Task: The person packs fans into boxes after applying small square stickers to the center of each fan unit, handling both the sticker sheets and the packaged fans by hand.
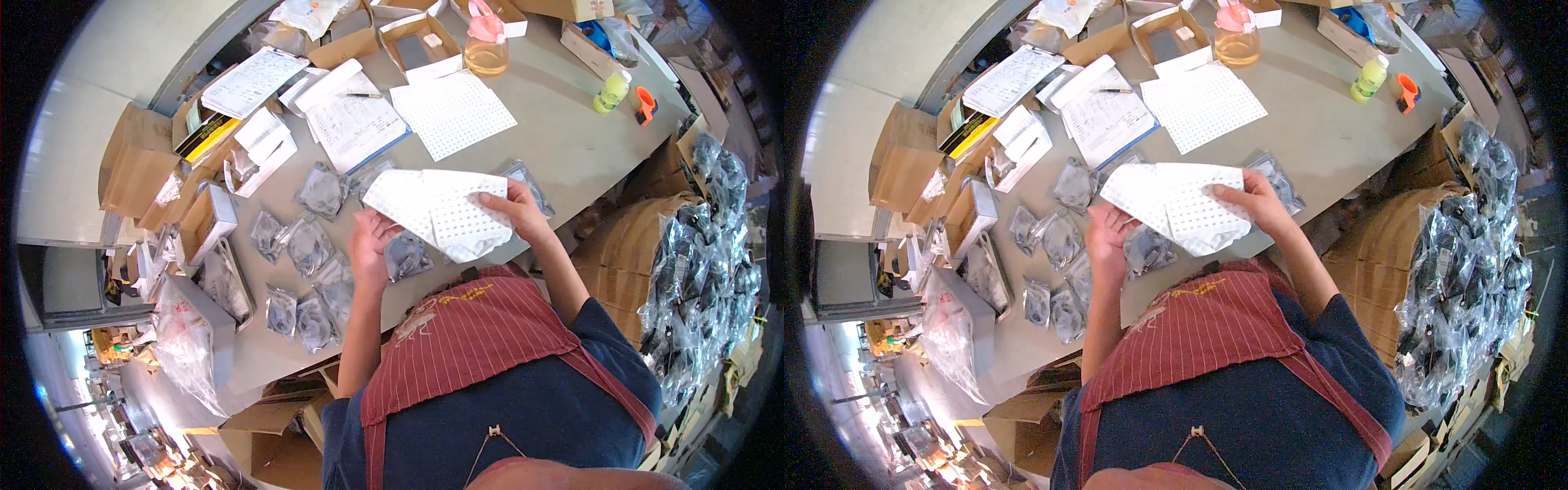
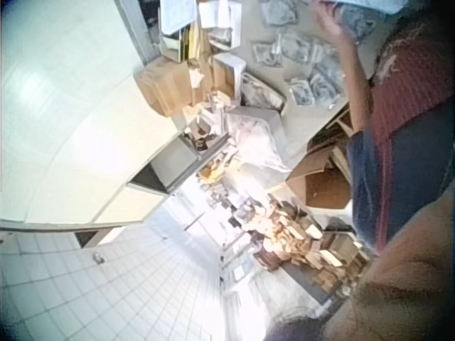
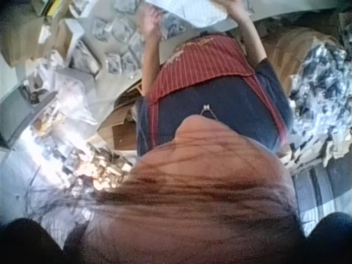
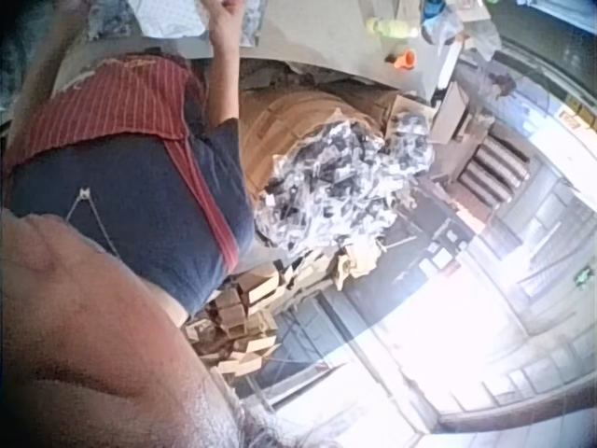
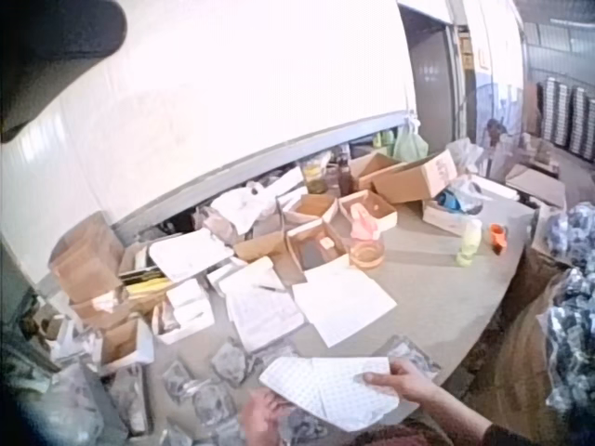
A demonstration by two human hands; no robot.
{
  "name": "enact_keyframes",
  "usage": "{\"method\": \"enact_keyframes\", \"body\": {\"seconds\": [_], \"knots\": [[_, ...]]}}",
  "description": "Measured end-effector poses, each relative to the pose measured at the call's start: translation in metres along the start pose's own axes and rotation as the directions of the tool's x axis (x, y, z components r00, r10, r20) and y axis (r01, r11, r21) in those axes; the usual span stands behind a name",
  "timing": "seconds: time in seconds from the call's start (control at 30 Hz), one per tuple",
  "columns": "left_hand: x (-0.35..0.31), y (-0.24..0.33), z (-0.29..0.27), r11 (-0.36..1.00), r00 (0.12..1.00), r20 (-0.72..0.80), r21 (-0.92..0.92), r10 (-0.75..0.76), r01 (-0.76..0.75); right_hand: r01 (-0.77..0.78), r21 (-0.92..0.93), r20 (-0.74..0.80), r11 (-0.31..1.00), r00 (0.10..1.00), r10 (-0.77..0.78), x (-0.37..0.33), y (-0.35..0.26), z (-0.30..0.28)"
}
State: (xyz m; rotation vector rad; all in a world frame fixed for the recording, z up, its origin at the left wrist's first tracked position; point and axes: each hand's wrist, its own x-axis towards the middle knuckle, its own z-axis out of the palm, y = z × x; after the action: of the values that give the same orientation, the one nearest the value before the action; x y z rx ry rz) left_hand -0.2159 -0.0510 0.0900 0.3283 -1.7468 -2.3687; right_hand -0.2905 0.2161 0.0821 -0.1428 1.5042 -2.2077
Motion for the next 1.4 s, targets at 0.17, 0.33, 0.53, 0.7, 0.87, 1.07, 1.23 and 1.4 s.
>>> {"method": "enact_keyframes", "body": {"seconds": [0.17,0.33,0.53,0.7,0.87,1.07,1.23,1.4], "knots": [[0.004,0.036,-0.024,0.911,0.940,0.105,-0.232,-0.326,0.342,-0.060,-0.209,0.202,0.976,0.974,0.103,0.005,-0.006,0.013],[0.002,0.055,-0.051,0.818,0.782,0.256,0.072,-0.568,0.570,0.012,-0.217,0.329,0.976,0.942,0.061,0.011,-0.014,0.025],[-0.015,0.053,-0.046,0.864,0.795,0.356,0.083,-0.490,0.496,0.090,-0.151,0.349,0.984,0.936,-0.032,0.021,-0.024,0.032],[-0.025,0.055,-0.043,0.894,0.827,0.339,0.132,-0.447,0.429,0.079,0.018,0.198,0.997,0.977,-0.081,0.026,-0.017,0.026],[-0.025,0.054,-0.046,0.918,0.878,0.320,-0.055,-0.357,0.393,0.157,0.104,-0.001,0.982,0.987,-0.158,0.025,-0.005,0.034],[-0.032,0.039,-0.006,0.907,0.970,0.153,-0.351,-0.191,0.234,0.272,0.200,-0.210,0.941,0.950,-0.230,0.019,0.016,0.053],[-0.041,0.019,0.009,0.950,0.981,-0.090,-0.277,-0.173,0.143,0.249,0.175,-0.137,0.953,0.964,-0.227,0.011,0.032,0.068],[-0.034,0.025,-0.009,0.993,0.976,-0.183,0.007,0.121,-0.122,0.328,0.057,-0.145,0.943,0.937,-0.317,0.011,0.013,0.065]]}}
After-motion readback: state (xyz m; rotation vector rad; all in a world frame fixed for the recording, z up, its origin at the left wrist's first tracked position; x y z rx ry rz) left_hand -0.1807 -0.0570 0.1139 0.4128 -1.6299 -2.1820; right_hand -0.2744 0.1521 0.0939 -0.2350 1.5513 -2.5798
